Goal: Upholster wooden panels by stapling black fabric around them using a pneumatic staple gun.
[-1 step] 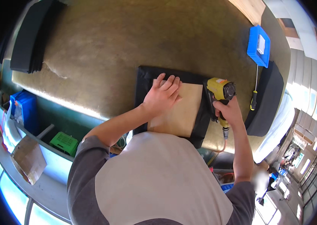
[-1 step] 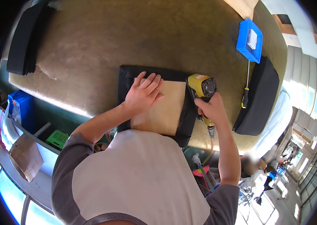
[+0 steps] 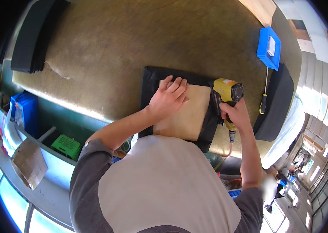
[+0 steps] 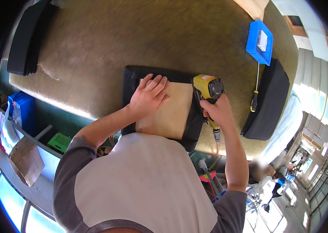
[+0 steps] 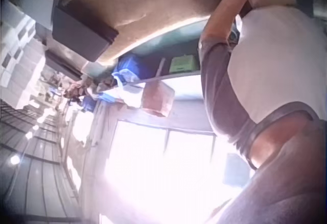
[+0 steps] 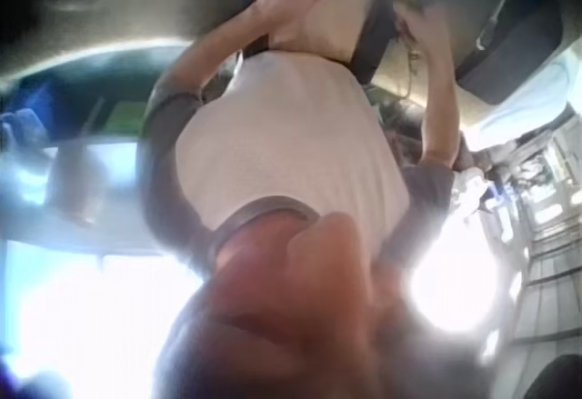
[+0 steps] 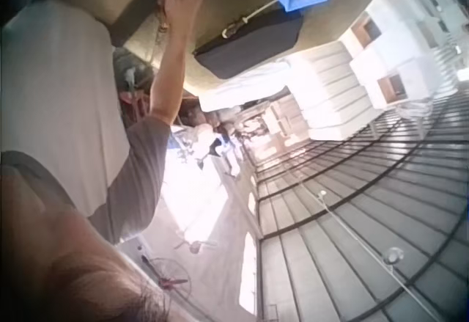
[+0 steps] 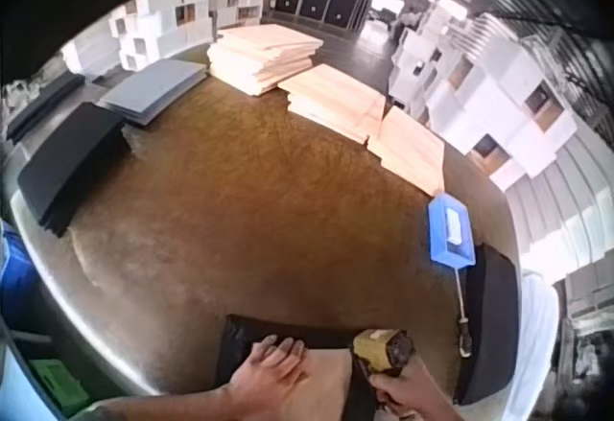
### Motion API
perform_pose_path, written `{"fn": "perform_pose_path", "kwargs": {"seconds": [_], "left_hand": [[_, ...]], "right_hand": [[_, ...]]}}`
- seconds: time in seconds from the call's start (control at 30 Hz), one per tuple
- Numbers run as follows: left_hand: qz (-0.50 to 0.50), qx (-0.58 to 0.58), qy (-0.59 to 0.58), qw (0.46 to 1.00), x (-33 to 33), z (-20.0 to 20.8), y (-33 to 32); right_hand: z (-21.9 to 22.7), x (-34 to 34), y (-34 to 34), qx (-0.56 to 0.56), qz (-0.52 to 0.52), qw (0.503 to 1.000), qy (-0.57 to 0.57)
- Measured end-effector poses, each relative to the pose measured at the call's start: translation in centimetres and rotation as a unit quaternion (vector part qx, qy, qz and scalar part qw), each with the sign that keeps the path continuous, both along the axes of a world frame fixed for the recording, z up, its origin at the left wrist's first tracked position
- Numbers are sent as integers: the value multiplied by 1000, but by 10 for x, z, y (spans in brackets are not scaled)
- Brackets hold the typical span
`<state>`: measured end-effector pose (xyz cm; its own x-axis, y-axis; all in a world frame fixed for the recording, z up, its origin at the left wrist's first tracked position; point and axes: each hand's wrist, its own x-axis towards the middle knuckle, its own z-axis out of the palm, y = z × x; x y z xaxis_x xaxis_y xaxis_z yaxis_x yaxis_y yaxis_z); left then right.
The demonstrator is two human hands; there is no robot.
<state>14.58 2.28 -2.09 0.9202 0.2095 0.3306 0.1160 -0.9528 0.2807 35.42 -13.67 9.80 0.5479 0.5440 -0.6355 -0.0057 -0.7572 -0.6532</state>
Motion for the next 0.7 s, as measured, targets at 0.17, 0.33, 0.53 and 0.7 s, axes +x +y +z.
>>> {"fn": "perform_pose_path", "kwargs": {"seconds": [0.17, 0.33, 0.53, 0.7], "left_hand": [[-7, -6, -50, 999, -3, 0, 2], [-17, 3, -72, 997, -3, -3, 4], [-32, 20, -83, 996, -5, -9, -1], [-50, 24, -52, 997, -10, -11, -3]], "right_hand": [[-4, -9, 14, 3, 22, 999, 30], [-5, -16, 46, 13, 76, 995, 61], [3, -30, 90, -13, 173, 984, 47], [10, -40, 120, -37, 250, 967, 14]]}}
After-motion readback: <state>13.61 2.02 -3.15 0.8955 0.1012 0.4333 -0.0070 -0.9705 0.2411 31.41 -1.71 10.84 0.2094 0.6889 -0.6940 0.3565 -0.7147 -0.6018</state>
